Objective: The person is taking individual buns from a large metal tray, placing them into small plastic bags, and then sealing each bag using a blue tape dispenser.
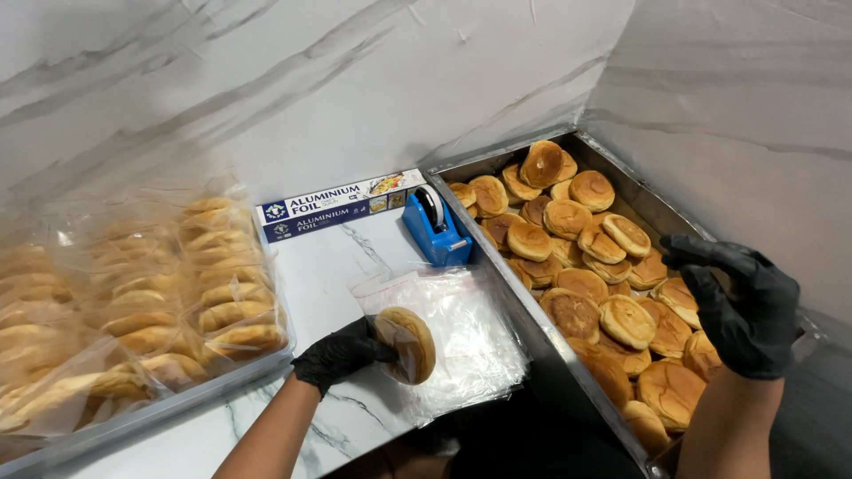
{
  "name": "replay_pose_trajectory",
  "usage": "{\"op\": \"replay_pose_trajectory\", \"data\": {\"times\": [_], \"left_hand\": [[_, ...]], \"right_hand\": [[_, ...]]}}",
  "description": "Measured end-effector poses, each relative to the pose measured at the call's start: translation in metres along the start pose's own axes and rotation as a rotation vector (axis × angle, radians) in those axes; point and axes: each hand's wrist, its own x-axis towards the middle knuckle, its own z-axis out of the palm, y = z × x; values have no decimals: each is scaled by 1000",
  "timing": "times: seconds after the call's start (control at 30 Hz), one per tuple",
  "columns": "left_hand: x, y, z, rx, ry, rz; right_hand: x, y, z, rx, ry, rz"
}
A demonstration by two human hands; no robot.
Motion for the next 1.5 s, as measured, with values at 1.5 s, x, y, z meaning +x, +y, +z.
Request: {"op": "replay_pose_trajectory", "data": {"times": [1.5], "left_hand": [[-2, 9, 24, 209, 92, 122]], "right_hand": [[-69, 56, 20, -233, -51, 263]]}}
